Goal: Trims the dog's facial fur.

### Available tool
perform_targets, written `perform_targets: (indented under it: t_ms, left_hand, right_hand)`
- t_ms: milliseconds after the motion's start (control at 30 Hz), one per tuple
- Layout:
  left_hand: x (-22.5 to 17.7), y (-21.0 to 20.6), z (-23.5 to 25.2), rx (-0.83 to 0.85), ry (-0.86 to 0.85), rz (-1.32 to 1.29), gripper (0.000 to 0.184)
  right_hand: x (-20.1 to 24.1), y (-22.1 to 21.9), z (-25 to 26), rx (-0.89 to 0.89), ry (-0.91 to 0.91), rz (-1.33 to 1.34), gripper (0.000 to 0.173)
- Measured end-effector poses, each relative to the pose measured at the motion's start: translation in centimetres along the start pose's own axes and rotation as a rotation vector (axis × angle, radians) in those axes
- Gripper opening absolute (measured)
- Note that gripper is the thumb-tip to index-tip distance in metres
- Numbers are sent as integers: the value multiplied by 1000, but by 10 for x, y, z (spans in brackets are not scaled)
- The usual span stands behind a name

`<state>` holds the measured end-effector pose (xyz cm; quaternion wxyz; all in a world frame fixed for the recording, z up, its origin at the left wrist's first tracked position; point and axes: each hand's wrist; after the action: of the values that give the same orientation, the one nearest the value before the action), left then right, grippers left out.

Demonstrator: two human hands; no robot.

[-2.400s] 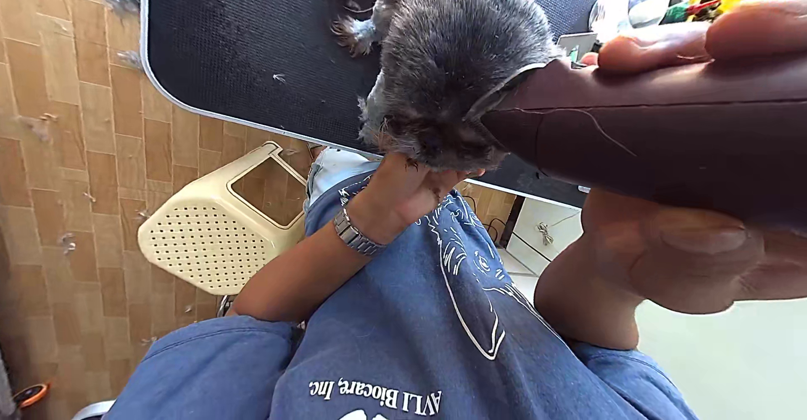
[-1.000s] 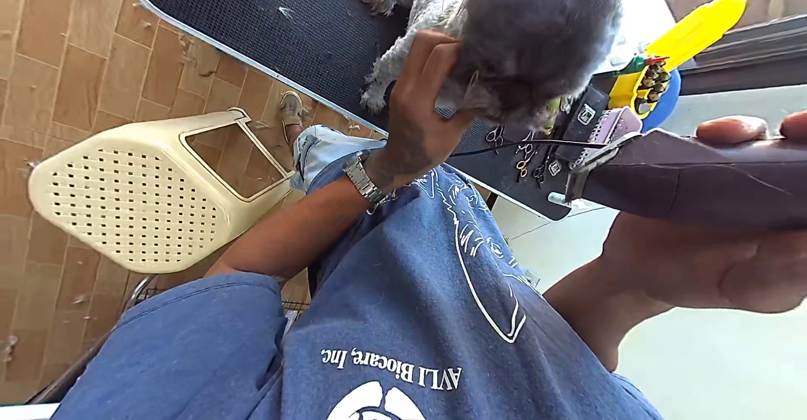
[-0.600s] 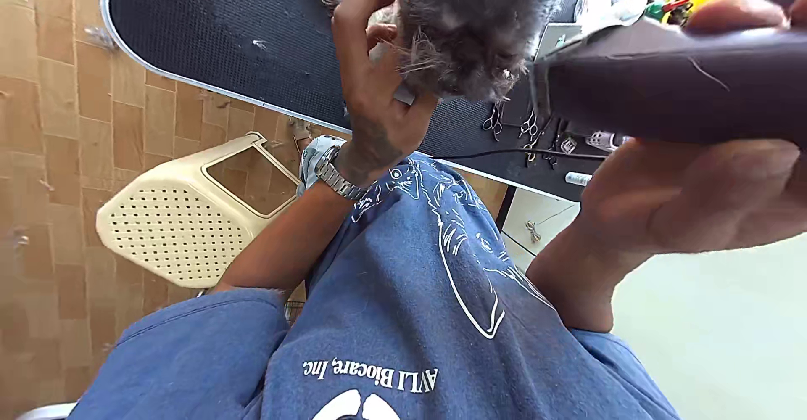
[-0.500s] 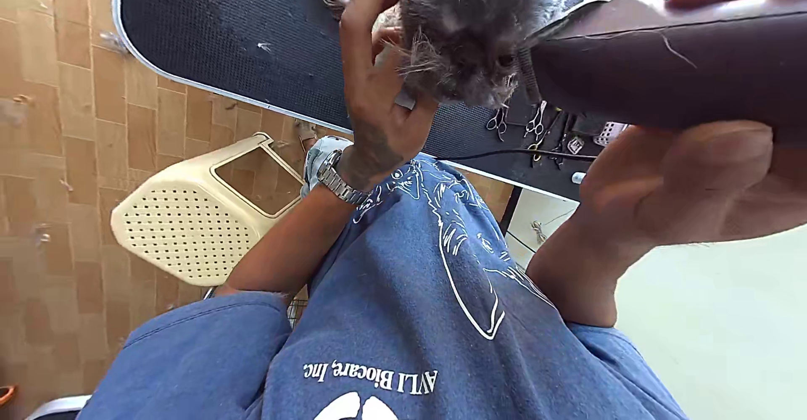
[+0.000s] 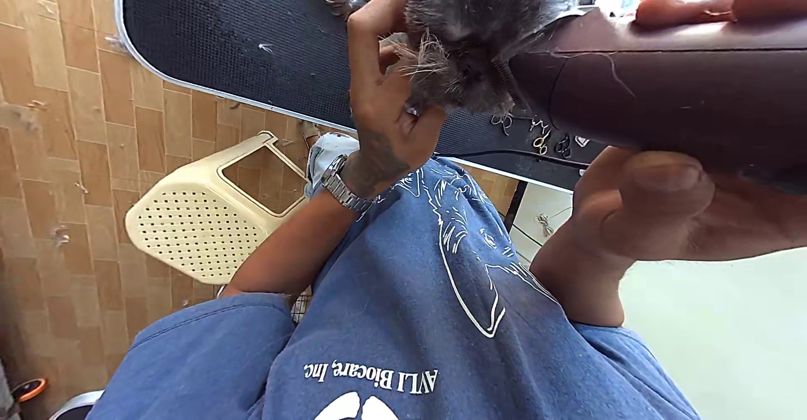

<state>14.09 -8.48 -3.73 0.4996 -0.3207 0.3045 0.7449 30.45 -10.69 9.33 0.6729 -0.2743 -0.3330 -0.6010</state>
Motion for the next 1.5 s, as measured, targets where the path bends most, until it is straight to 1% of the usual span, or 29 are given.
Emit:
perform_targets:
  t_ms: [100, 200, 267, 333, 433, 567, 733, 800, 900, 967, 1100, 1200, 1267, 1300, 1400, 1467, 1500]
  left_hand:
    - [1, 0, 1, -5, -5, -11, 17]
    - [3, 0, 3, -23, 8, -17, 21]
    - [2, 2, 6, -19, 25, -13, 21]
    - [1, 3, 8, -10, 37, -30, 21]
    - [0, 2, 9, -16, 38, -40, 22]
    - [1, 1, 11, -30, 16, -39, 17]
    - [1, 2, 14, -14, 22, -53, 18]
    - [2, 3, 14, -18, 16, -38, 18]
    - [2, 5, 17, -23, 18, -36, 16]
    - [2, 7, 21, -24, 17, -32, 17]
    - [-1, 8, 23, -17, 10, -49, 15]
    - [-3, 7, 22, -17, 12, -78, 14]
    - [-4, 8, 22, -12, 11, -77, 14]
    - [-3, 9, 22, -10, 4, -76, 15]
    - [-2, 12, 22, 6, -5, -57, 18]
    - [-2, 12, 22, 21, -2, -59, 18]
    - [-2, 11, 21, 25, 1, -68, 17]
  right_hand:
    - [0, 6, 1, -66, 2, -6, 46]
    - [1, 11, -1, -46, -2, -65, 46]
    - [0, 6, -4, -66, 19, -95, 38]
    - [-1, -2, -8, -133, 37, -144, 27]
    - [-4, -8, -10, -188, 63, -152, 25]
    - [-9, -8, -9, -178, 78, -161, 27]
    - [-11, -14, -7, -133, 74, -205, 26]
    - [-12, -16, -5, -152, 61, -188, 27]
    - [-15, -10, -3, -199, 72, -147, 37]
    - [-14, -8, -1, -241, 91, -159, 39]
    - [-8, -16, 3, -224, 86, -186, 29]
    - [-6, -24, 7, -165, 50, -158, 24]
    - [-6, -25, 11, -100, 22, -95, 29]
    - [-8, -25, 13, -114, 25, -62, 33]
    - [-9, -19, 13, -233, 45, -40, 41]
    - [-9, -18, 14, -255, 58, -56, 45]
    - [-8, -20, 15, -253, 59, -61, 43]
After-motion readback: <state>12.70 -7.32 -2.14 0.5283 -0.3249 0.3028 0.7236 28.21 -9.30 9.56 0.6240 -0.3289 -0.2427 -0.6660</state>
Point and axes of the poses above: each hand's wrist, its own z-axis towards the middle knuckle, its own y-axis out of the back of the hand, x = y × z, and after that the axes turned 7 degrees about z, right-handed
